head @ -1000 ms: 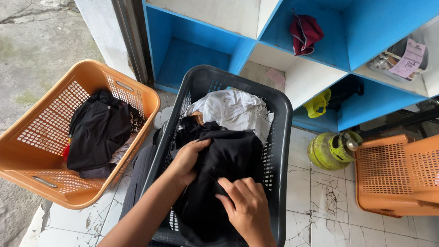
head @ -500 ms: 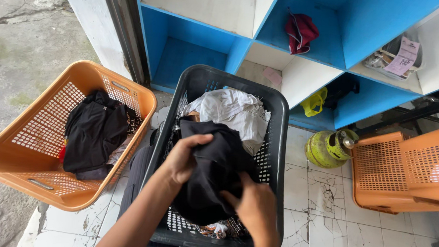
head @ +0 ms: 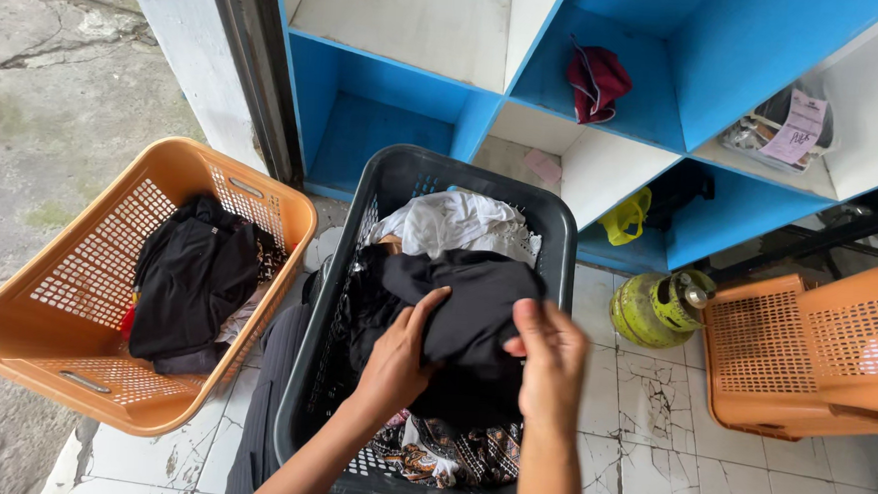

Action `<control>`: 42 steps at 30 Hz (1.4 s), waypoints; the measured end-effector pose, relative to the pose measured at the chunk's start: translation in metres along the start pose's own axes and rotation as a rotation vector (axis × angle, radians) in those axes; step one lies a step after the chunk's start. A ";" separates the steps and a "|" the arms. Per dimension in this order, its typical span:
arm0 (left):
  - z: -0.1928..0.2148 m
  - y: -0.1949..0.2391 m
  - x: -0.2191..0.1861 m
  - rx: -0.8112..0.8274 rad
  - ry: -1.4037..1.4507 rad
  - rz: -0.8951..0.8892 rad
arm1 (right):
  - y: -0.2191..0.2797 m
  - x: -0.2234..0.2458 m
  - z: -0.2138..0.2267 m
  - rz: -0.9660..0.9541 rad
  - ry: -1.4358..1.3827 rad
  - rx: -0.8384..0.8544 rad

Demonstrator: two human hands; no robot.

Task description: The person sits on the floor and sorts through a pile of clothes in a black laundry basket. They pick up various garments, including black shirts and patterned items, inspect them, and transfer them into an adjacent orange basket.

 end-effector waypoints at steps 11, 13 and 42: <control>0.104 -0.047 0.006 -0.396 -0.187 -0.124 | -0.001 0.064 0.095 0.230 -0.548 -0.367; 0.076 -0.029 0.000 -0.280 0.133 0.183 | -0.012 0.041 0.069 0.151 -0.338 -0.328; -0.033 -0.013 0.062 0.049 1.154 0.374 | 0.023 -0.063 0.038 -0.022 -0.100 -0.123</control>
Point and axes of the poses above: each hand's wrist, its own y-axis away from the middle knuckle, its own z-axis out of the back of the hand, x = y × z, the point moved 5 cm from there along -y, towards the middle knuckle, and after that the axes turned 5 degrees about -x, right-handed, at the moved point
